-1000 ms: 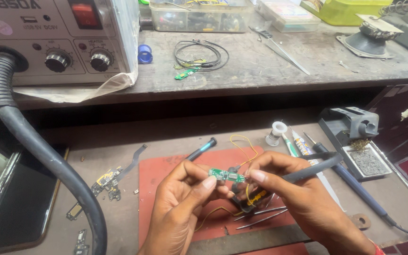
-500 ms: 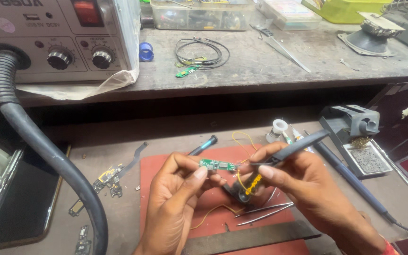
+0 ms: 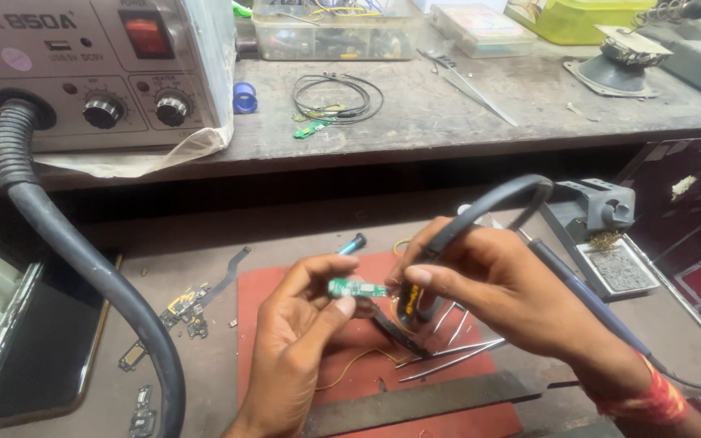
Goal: The person is repairing a small electronic component, likely a USB connector, by soldering wires to its terminals. They use a soldering iron to apply heat and solder, then wrap the connection with electrical tape for insulation. The task involves precise hand movements to manipulate the small wires and component.
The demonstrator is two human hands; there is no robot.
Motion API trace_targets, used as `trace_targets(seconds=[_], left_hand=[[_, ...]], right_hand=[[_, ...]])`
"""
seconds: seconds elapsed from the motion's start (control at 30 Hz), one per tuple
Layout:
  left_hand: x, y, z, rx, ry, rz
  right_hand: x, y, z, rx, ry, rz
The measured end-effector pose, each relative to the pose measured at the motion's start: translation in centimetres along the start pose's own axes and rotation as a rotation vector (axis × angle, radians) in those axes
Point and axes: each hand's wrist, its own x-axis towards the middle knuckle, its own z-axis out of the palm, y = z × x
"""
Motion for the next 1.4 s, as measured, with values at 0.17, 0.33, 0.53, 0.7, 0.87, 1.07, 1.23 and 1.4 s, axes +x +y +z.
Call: trace_targets(seconds=[0.17,0.33,0.53,0.7,0.87,1.07,1.23,1.4], left_hand=[[0.1,0.0,0.4,0.178,-0.045,0.053],[0.3,1.0,1.6,0.275,-0.029,-0.101],[1.5,1.8,2.9,0.348,0.015,-0.137],[2.3,1.0,3.1,0.428,0.046,-0.019],[2.4,0.3,2.9,0.34,0.067,0.01],[3.1,0.3,2.7,0.387,0.137,0.029],[3.8,0.6,2.4,0.357,0.176,0.071],[4.2,0.6,2.2,0.339,0.21,0.031]], right_hand=[[1.2,0.0,-0.4,-0.006,-0.109,-0.04],[2.3,0.0,-0.5,-0.005,-0.134,0.023],[3.6,-1.1,-0.3,-0.157,-0.112,0.064],[4.1,-2.0,0.0,-0.3,-0.087,0.092],[3.4,-1.1,-0.6,-0.2,-0.109,0.025],[0.0,1.2,-4.2,-0.148,-0.14,-0.095],[-1.4,1.7,-7.2,-0.322,0.063,0.352],[-1.2,1.7,-6.9,-0.318,0.21,0.388]])
